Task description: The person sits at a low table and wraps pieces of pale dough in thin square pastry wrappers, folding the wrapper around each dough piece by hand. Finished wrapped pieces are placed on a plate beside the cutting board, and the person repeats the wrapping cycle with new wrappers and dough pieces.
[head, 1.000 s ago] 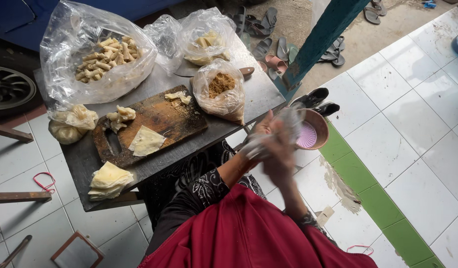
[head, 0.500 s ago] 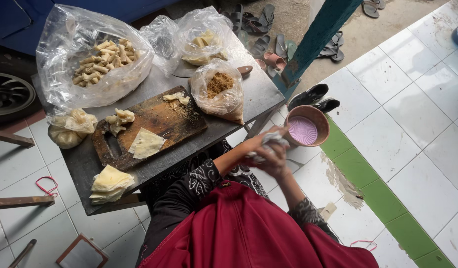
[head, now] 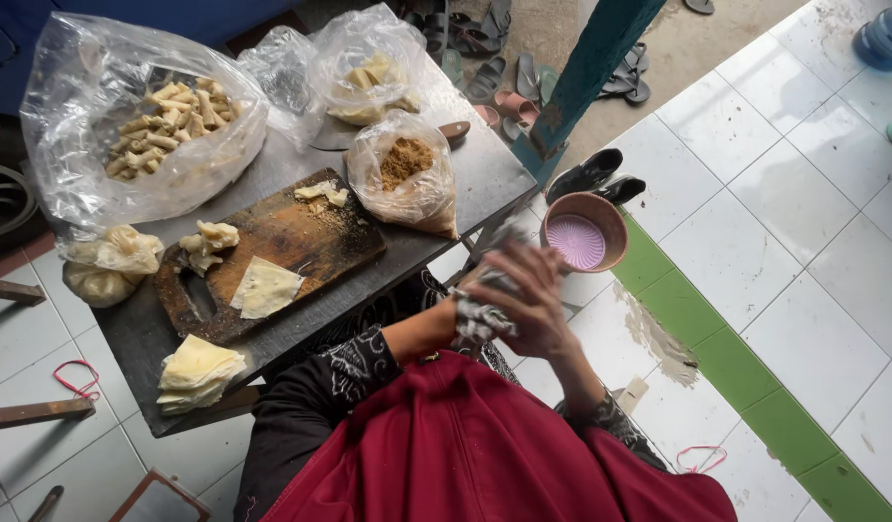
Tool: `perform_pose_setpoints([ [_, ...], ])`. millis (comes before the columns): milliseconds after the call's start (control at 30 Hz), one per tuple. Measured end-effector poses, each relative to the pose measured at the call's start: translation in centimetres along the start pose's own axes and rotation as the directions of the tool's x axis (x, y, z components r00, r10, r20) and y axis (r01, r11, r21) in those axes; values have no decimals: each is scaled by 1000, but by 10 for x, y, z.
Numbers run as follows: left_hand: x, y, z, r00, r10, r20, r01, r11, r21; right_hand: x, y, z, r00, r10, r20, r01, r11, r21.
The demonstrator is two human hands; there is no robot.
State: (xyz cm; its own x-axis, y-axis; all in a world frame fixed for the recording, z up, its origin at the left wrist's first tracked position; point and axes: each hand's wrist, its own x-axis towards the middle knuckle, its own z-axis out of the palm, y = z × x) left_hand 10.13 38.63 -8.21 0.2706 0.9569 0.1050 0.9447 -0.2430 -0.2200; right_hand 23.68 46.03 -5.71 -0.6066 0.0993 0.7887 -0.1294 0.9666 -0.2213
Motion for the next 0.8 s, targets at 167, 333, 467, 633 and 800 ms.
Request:
perform_pose_setpoints([
  [167, -47, 3, -27, 964, 42, -263, -67, 994, -86, -4, 49, -11, 599, 756, 264, -746, 647, -160],
  [333, -98, 9, -59, 879, -215, -425, 2, 893, -449, -10, 69, -40, 686, 646, 334, -539, 143, 830],
  [467, -145, 11, -61, 877, -444, -185, 217, 708, -672, 3, 77, -21, 381, 896, 227, -784, 183, 593],
  [633, -220, 17, -66, 765, -611, -204, 341, 653, -676, 37, 113, -33, 540, 778, 320, -500, -9, 866],
  [800, -250, 39, -72, 700, -701, -139, 463, 594, -658, 99, 107, -19, 713, 535, 454, -698, 475, 536],
])
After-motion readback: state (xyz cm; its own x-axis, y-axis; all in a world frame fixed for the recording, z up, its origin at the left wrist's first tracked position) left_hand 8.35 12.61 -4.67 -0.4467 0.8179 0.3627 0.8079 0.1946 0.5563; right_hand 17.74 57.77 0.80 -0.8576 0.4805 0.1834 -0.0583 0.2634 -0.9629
